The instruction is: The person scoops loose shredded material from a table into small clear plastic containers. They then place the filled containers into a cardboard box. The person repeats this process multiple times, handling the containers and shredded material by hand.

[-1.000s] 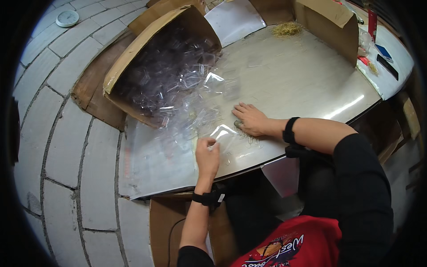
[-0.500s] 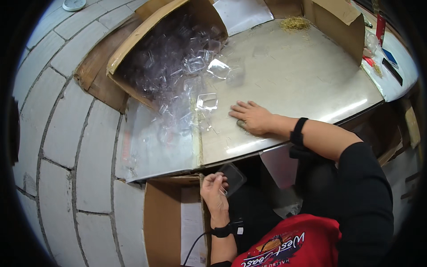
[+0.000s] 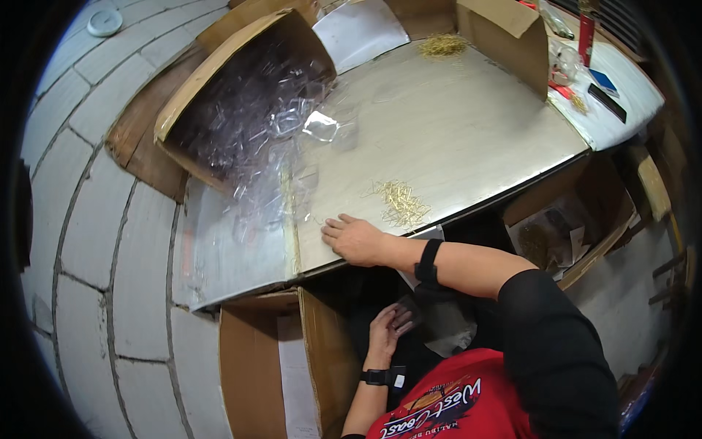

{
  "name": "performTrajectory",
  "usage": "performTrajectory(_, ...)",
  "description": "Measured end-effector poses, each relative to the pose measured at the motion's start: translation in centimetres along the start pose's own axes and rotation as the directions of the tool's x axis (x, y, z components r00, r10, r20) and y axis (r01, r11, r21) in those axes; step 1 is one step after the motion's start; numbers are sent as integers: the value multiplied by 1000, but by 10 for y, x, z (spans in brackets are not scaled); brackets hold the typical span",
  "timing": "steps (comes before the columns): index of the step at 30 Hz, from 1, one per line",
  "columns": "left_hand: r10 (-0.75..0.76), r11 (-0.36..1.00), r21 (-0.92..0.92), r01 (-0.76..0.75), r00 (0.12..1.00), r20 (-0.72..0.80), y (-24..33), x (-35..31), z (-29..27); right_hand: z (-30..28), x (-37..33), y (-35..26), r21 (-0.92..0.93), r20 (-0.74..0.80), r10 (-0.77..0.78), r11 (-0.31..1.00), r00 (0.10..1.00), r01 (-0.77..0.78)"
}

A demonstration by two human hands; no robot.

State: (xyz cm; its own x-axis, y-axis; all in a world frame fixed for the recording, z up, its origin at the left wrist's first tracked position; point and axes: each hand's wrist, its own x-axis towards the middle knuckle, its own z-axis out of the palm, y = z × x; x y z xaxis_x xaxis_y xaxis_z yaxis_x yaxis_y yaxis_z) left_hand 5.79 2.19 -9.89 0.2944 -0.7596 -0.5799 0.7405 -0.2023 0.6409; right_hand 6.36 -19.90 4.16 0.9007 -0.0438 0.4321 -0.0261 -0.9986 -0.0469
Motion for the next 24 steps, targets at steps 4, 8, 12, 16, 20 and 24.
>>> performTrajectory(4, -39, 998, 45, 35, 994, 99, 1, 1, 11, -21, -22, 39, 87, 175, 147, 983, 973, -164)
performTrajectory(8, -71, 995, 78, 61, 989, 130, 7, 3, 10, -47, -36, 134, 508, 128, 630, 622, 766, -596)
performTrajectory(12, -114, 983, 157, 93, 986, 125, -1, 15, 15, -28, -48, 209, 430, 148, 558, 707, 816, -562)
performTrajectory(16, -179, 975, 162, 154, 971, 156, -4, 18, 42, -42, -24, 130, 311, 352, 104, 924, 930, -221)
performTrajectory(20, -192, 980, 102, 172, 950, 247, -18, 28, 53, -36, -56, 66, 297, 264, 118, 934, 957, -196)
performTrajectory(24, -188, 982, 76, 175, 952, 241, -17, 26, 64, -50, -93, 8, 172, 96, 304, 933, 948, -316)
